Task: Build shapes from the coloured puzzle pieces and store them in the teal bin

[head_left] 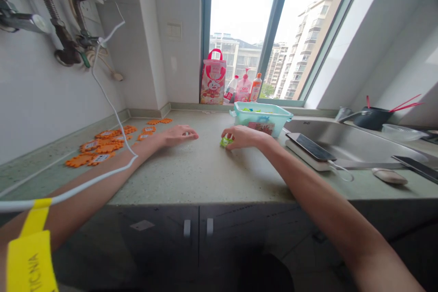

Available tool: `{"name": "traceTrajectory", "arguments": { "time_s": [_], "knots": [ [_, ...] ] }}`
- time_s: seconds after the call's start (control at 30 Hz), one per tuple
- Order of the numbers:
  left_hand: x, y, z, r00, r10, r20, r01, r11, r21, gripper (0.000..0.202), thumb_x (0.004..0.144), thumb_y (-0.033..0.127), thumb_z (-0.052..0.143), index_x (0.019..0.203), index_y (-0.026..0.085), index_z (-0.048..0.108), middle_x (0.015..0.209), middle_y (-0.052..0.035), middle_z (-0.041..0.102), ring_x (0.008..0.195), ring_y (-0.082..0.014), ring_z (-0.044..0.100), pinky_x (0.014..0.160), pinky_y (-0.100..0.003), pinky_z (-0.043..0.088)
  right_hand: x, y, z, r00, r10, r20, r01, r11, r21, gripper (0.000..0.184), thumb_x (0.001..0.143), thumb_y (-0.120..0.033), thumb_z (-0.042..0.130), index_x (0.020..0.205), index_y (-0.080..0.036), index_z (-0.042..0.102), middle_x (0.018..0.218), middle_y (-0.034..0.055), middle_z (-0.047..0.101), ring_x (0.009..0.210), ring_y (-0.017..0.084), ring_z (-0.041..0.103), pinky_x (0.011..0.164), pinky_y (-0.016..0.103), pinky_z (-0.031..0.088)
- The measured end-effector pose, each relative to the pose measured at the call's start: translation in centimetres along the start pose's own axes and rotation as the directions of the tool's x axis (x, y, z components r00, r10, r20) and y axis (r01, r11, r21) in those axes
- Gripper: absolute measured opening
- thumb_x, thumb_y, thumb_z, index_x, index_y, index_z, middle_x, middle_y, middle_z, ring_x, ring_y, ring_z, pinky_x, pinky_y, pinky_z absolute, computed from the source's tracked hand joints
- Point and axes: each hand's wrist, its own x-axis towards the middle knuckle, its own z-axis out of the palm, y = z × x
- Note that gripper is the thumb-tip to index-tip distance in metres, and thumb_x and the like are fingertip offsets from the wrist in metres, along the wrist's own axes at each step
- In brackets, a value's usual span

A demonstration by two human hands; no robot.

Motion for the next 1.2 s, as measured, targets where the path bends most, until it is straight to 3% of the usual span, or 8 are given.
{"name": "traceTrajectory", "arguments": {
  "time_s": [0.07,0.17,0.4,0.47,0.53,0.67,0.97,1.2],
  "knots": [
    [0.0,0.1,0.0,1.000,0.000,0.001,0.000,1.000,0.015,0.076,0.097,0.082,0.036,0.130,0.026,0.076,0.119,-0.0089,0.070,0.103,-0.0263,0.064,0.096,-0.036,0.046,0.4,-0.1,0.3,0.974,-0.144,-0.176,0.154,0.987,0.048,0.047,0.081,-0.024,0.081,0.127,-0.021,0.073,0.114,0.0073,0.077,0.095,0.022,0.073,0.087,0.031,0.056],
    [-0.2,0.3,-0.1,1.000,-0.002,0.008,0.002,1.000,0.021,0.077,0.097,0.083,0.035,0.130,0.027,0.076,0.124,-0.0089,0.070,0.107,-0.0268,0.065,0.099,-0.036,0.046,0.1,1.2,-0.8,0.825,-0.178,-0.536,0.235,0.971,0.040,0.041,0.087,-0.025,0.074,0.127,-0.023,0.070,0.124,0.0073,0.073,0.102,0.021,0.072,0.093,0.034,0.057],
    [-0.5,0.5,-0.1,1.000,0.004,0.004,-0.004,1.000,0.006,0.079,0.097,0.083,0.033,0.129,0.024,0.076,0.132,-0.0105,0.069,0.117,-0.0292,0.063,0.103,-0.037,0.045,-2.5,7.7,-4.5,0.291,0.159,-0.943,-0.228,0.969,0.093,0.044,0.104,-0.037,0.048,0.146,-0.027,0.056,0.137,0.0142,0.061,0.117,0.028,0.067,0.093,0.047,0.061],
    [-0.4,0.4,-0.1,1.000,0.003,0.002,-0.003,1.000,0.010,0.080,0.098,0.083,0.032,0.129,0.024,0.075,0.131,-0.0103,0.069,0.116,-0.0289,0.064,0.104,-0.037,0.045,-2.7,8.9,-4.4,0.220,0.220,-0.950,-0.311,0.939,0.145,0.048,0.107,-0.038,0.039,0.152,-0.025,0.051,0.145,0.0166,0.056,0.123,0.029,0.064,0.092,0.047,0.060],
    [-0.3,0.2,0.0,1.000,0.003,0.002,-0.003,1.000,0.017,0.080,0.098,0.083,0.031,0.129,0.024,0.075,0.129,-0.0100,0.070,0.116,-0.0288,0.063,0.104,-0.037,0.045,-2.5,9.5,-3.9,0.306,0.287,-0.908,-0.363,0.917,0.167,0.049,0.108,-0.038,0.036,0.151,-0.023,0.053,0.146,0.0171,0.057,0.126,0.030,0.063,0.096,0.047,0.058],
    [-0.2,0.0,0.2,1.000,0.000,-0.001,0.000,1.000,0.023,0.079,0.098,0.083,0.029,0.127,0.026,0.075,0.129,-0.0095,0.070,0.116,-0.0287,0.063,0.104,-0.037,0.045,-2.0,9.4,-3.0,0.667,0.488,-0.562,-0.531,0.841,0.100,0.045,0.107,-0.040,0.039,0.131,-0.023,0.074,0.123,0.0154,0.075,0.116,0.035,0.068,0.102,0.049,0.052],
    [0.1,-0.7,0.4,1.000,0.022,-0.007,-0.022,1.000,0.022,0.075,0.099,0.081,0.031,0.126,0.026,0.075,0.129,-0.0094,0.071,0.113,-0.0283,0.065,0.103,-0.037,0.044,-2.1,9.1,-2.6,0.703,0.471,-0.532,-0.541,0.841,0.029,0.050,0.107,-0.044,0.039,0.119,-0.020,0.081,0.113,0.0197,0.078,0.108,0.038,0.070,0.095,0.048,0.051],
    [-0.6,0.6,0.1,1.000,0.012,-0.010,-0.012,1.000,0.008,0.075,0.100,0.077,0.032,0.124,0.021,0.076,0.127,-0.0133,0.069,0.114,-0.0297,0.064,0.100,-0.037,0.045,-0.8,6.0,-1.7,0.760,0.015,-0.650,-0.021,1.000,-0.001,0.033,0.098,-0.028,0.053,0.117,-0.023,0.079,0.121,0.0095,0.078,0.108,0.027,0.069,0.099,0.039,0.051]
  ]
}}
